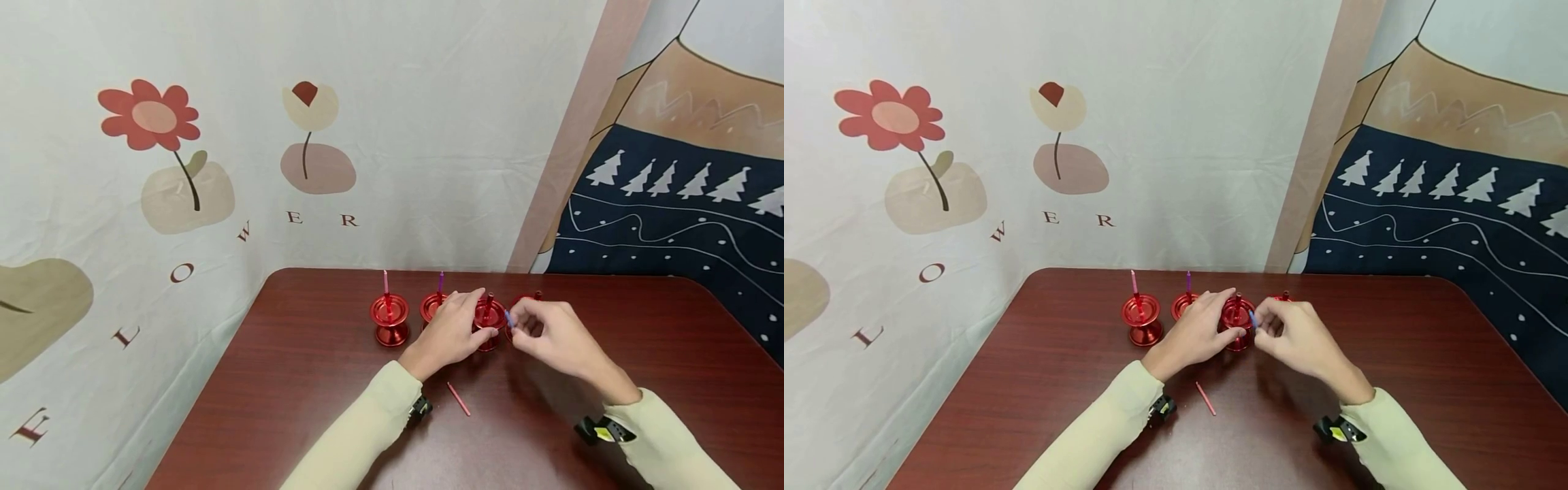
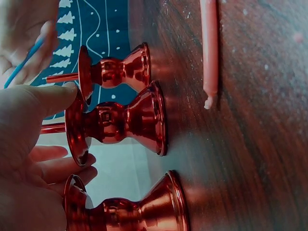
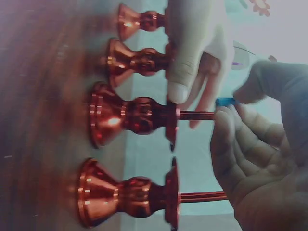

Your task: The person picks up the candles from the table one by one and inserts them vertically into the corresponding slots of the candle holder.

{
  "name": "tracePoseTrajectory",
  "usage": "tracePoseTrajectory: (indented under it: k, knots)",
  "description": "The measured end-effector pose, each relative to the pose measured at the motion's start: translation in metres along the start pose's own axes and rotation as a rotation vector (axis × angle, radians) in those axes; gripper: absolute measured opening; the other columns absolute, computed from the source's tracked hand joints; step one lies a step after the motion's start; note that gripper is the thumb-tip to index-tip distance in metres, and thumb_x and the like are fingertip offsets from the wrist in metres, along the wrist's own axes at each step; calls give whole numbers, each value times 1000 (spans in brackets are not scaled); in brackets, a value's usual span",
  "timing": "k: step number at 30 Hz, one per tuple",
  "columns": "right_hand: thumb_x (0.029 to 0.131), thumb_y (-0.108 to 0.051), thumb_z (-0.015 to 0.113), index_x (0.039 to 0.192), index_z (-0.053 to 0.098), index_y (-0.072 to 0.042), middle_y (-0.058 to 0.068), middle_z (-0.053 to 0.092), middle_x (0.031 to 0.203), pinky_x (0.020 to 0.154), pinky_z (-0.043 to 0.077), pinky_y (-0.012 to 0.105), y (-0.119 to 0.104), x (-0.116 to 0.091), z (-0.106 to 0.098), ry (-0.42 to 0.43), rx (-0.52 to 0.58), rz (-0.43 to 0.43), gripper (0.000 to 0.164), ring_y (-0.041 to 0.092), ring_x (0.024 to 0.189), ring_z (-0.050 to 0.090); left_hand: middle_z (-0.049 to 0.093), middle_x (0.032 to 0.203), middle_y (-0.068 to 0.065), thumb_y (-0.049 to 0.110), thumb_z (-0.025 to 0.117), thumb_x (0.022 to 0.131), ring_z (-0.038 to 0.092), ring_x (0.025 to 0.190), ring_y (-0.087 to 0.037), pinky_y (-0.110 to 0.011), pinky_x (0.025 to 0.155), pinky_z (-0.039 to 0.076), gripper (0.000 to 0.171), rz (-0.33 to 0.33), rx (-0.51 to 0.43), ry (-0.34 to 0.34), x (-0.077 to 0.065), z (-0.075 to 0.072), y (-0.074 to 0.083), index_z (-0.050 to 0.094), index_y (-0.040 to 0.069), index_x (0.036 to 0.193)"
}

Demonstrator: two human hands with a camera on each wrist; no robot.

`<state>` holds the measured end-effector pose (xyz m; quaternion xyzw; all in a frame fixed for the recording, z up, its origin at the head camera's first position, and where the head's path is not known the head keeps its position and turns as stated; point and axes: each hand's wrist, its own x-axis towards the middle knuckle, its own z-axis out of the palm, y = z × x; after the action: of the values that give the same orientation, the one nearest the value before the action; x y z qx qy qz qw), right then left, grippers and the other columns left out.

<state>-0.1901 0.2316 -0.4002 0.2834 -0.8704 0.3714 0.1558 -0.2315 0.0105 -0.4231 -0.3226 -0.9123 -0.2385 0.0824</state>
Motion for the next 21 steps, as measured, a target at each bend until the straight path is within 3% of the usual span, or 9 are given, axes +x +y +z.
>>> tracePoseTrajectory:
  k: [12, 21]
  knots:
    - [92, 7, 79, 99, 75, -2, 7, 77, 86, 69, 54, 10, 2, 26, 9, 305, 13, 82, 13, 7, 72, 68, 63, 155, -14, 36, 81, 103, 57, 146, -26, -38, 130, 29, 75, -21, -21, -6, 1, 0, 0, 51, -1, 160]
    - [94, 5, 80, 101, 77, -3, 8, 78, 86, 66, 53, 10, 3, 33, 16, 337, 50, 120, 11, 7, 69, 67, 62, 156, -15, 37, 82, 102, 56, 148, -28, -41, 129, 32, 77, -53, -37, -13, 0, 0, 1, 50, 0, 162]
